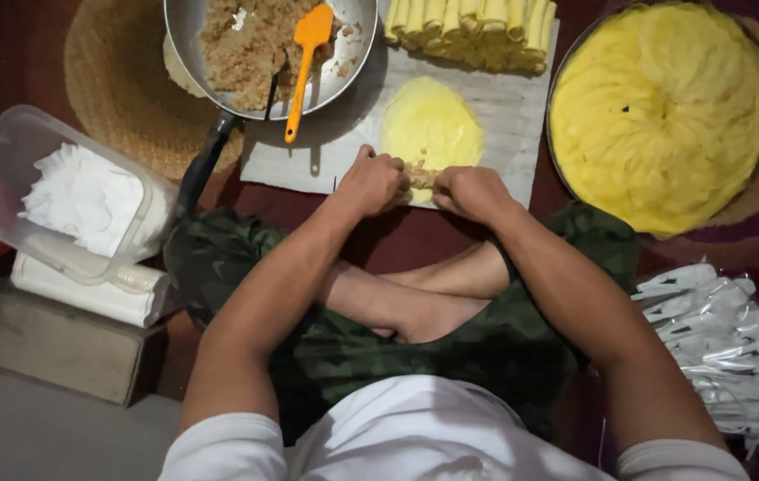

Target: Rolling thin yellow wrappers with a savory filling into cylindrical shapes.

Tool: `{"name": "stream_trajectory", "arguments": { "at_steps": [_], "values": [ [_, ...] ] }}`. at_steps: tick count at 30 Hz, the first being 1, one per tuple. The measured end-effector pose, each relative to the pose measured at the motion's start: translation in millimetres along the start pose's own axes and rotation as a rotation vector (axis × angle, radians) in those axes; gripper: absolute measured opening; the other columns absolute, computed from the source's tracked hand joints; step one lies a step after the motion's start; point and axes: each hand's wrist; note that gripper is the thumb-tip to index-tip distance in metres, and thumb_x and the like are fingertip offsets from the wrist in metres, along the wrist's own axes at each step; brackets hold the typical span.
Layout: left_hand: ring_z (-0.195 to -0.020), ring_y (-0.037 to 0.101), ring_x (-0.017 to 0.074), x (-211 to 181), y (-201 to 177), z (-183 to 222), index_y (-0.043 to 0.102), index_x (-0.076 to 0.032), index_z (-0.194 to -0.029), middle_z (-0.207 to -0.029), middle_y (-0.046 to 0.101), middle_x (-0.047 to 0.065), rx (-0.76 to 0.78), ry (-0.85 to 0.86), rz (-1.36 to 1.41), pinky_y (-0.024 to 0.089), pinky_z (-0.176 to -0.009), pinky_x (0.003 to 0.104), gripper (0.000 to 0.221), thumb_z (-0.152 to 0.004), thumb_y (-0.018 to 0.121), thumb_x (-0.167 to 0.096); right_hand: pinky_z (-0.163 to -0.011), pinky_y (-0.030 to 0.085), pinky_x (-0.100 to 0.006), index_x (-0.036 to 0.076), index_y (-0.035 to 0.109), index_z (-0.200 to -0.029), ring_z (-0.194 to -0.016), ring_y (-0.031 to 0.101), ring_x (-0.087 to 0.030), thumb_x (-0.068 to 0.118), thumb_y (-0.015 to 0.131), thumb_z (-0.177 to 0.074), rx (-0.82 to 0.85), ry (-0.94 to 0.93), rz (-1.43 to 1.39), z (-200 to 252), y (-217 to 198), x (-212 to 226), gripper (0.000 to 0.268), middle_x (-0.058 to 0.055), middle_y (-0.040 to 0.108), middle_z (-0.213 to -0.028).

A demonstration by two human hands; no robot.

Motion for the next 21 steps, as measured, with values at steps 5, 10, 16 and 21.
{"name": "stream_trajectory", "arguments": {
  "at_steps": [5, 10, 16, 21],
  "values": [
    [-0.091, 0.064, 0.0154, -0.4, 13.9, -4.1, 0.075, -0.026, -0.087, -0.096, 0.068, -0.008, -0.01, 0.03, 0.001, 0.036, -0.092, 0.043, 0.014, -0.088, 0.068, -0.038, -0.081, 0.059, -0.047, 0.024, 0.072, -0.098, -0.096, 0.072, -0.031, 0.042, 0.07, -0.091, -0.181, 0.031, -0.26, 4.0, -8.1, 1.6, 0.019, -0.002, 0.072, -0.094],
    [-0.085, 0.065, 0.0173, 1.7, 26.7, -15.3, 0.074, -0.025, -0.086, -0.089, 0.066, -0.007, -0.062, 0.021, 0.007, 0.035, -0.085, 0.041, 0.011, -0.089, 0.064, -0.025, -0.077, 0.058, -0.044, 0.02, 0.074, -0.096, -0.088, 0.072, -0.03, 0.033, 0.076, -0.089, -0.302, 0.025, -0.429, 7.7, -13.8, -2.4, 0.014, -0.003, 0.073, -0.085],
    [-0.082, 0.071, 0.0209, 16.0, 28.6, -27.3, 0.075, -0.026, -0.095, -0.086, 0.068, -0.002, -0.214, -0.068, 0.134, 0.042, -0.085, 0.04, 0.015, -0.091, 0.066, -0.037, -0.078, 0.057, -0.047, 0.017, 0.075, -0.097, -0.09, 0.072, -0.036, 0.031, 0.075, -0.092, -0.4, 0.042, -0.482, -4.2, -9.3, -10.9, 0.015, -0.012, 0.073, -0.085],
    [-0.086, 0.071, 0.0209, 27.7, 27.5, -40.2, 0.077, -0.021, -0.102, -0.09, 0.07, 0.001, -0.255, -0.185, 0.241, 0.043, -0.085, 0.037, 0.017, -0.097, 0.065, -0.032, -0.076, 0.058, -0.042, 0.02, 0.074, -0.094, -0.085, 0.072, -0.029, 0.034, 0.077, -0.093, -0.487, 0.125, -0.493, -18.5, -15.2, -10.3, 0.014, -0.003, 0.071, -0.082]
  ]
}}
Point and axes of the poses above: each hand's wrist, its own z-axis away from the middle knuckle, its own y-axis out of the palm, x = y × z
